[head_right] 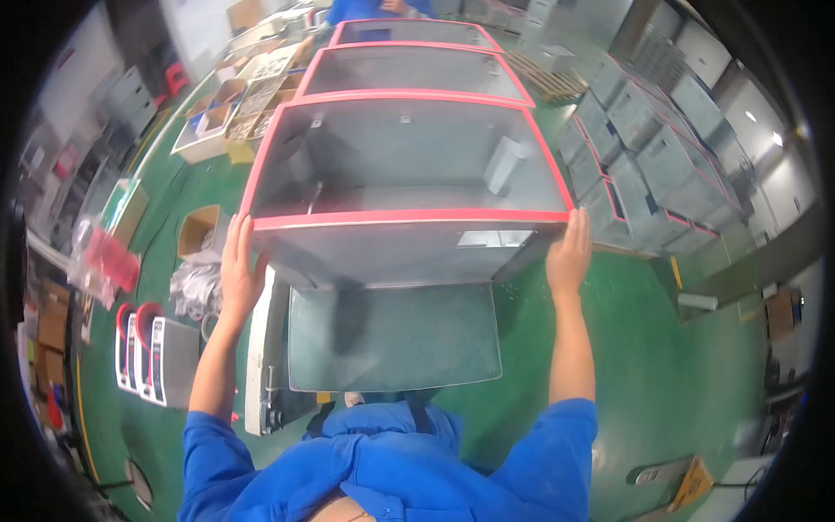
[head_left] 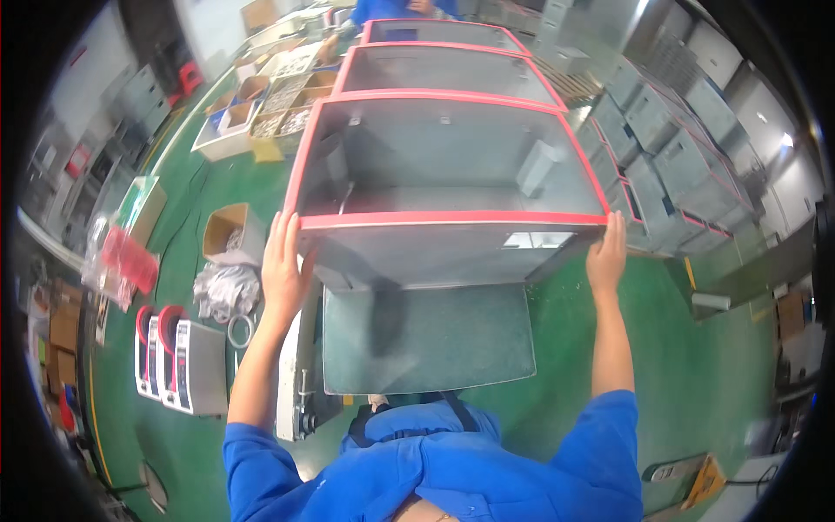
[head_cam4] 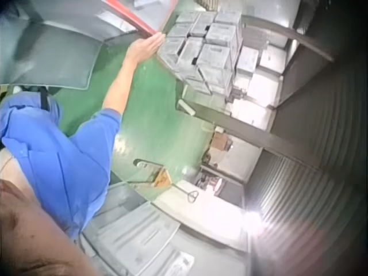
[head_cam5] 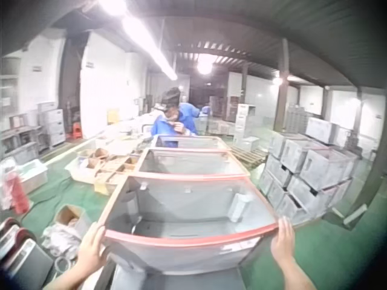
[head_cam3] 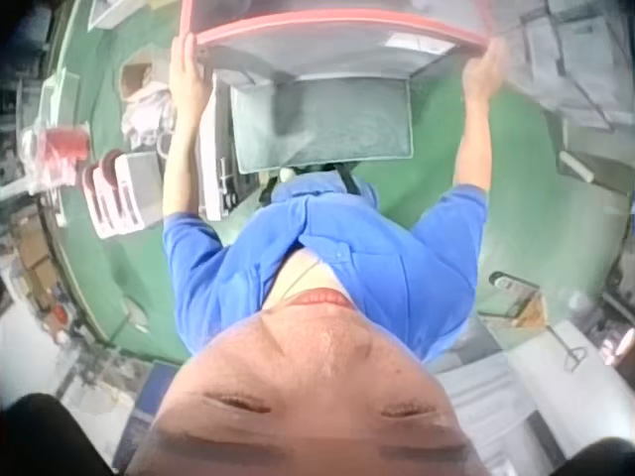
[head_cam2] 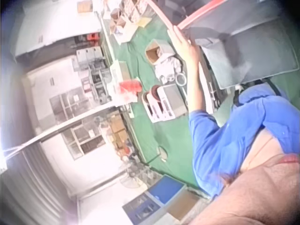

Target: The person applies red protective tape to the edges of a large metal appliance door, trims excess tape with scissors, and wipes the surface with a cloth. They then place a metal panel into the appliance frame and continue applying tape to the edges.

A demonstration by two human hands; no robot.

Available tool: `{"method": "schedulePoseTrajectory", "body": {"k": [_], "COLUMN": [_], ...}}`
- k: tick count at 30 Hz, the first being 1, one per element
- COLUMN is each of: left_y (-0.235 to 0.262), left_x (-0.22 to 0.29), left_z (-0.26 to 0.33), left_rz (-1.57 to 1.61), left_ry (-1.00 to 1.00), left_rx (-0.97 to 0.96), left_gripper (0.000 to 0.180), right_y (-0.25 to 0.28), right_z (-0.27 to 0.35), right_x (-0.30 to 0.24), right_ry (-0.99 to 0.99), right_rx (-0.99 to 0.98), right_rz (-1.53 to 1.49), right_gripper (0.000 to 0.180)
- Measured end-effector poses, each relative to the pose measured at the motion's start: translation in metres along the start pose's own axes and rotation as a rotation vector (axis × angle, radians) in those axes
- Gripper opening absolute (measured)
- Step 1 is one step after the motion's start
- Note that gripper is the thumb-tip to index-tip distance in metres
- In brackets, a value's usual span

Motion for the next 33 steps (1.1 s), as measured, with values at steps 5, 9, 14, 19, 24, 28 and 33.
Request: {"method": "schedulePoseTrajectory", "body": {"k": [5,9,14,19,24,28,33], "left_y": [0.001,-0.005,-0.016,-0.010,-0.013,-0.013,-0.030], "left_x": [-0.004,0.010,0.044,0.047,0.109,0.093,0.061], "left_z": [0.011,0.020,0.122,0.315,0.460,0.494,0.485], "left_rz": [-0.062,-0.042,0.142,0.365,0.919,0.611,0.824], "left_ry": [0.070,0.058,0.231,0.951,1.144,0.798,0.899], "left_rx": [0.001,0.050,-0.189,-0.388,-0.930,-1.315,-1.000], "left_gripper": [0.064,0.067,0.068,0.064,0.058,0.059,0.059], "right_y": [-0.003,-0.001,0.016,-0.051,-0.054,-0.092,-0.094], "right_z": [-0.002,0.009,0.028,0.155,0.346,0.428,0.494], "right_x": [-0.010,0.009,-0.054,-0.184,-0.303,-0.252,-0.170], "right_ry": [0.067,0.041,0.263,0.090,0.080,-0.226,-0.333], "right_rx": [0.013,0.037,0.190,-0.544,-1.917,-2.304,-2.093], "right_rz": [-0.062,-0.122,0.065,-0.792,-1.486,-1.084,-0.689], "right_gripper": [0.055,0.054,0.045,0.031,0.038,0.042,0.050]}}
Point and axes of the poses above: each hand's wrist, its own z-axis away from the middle knuckle, its own y-axis out of the back of the hand, x = y × z, the point moved 9 cm from there along -z, towards the middle knuckle, and after that the axes turned 9 degrees about -z, right-handed, at the moved point
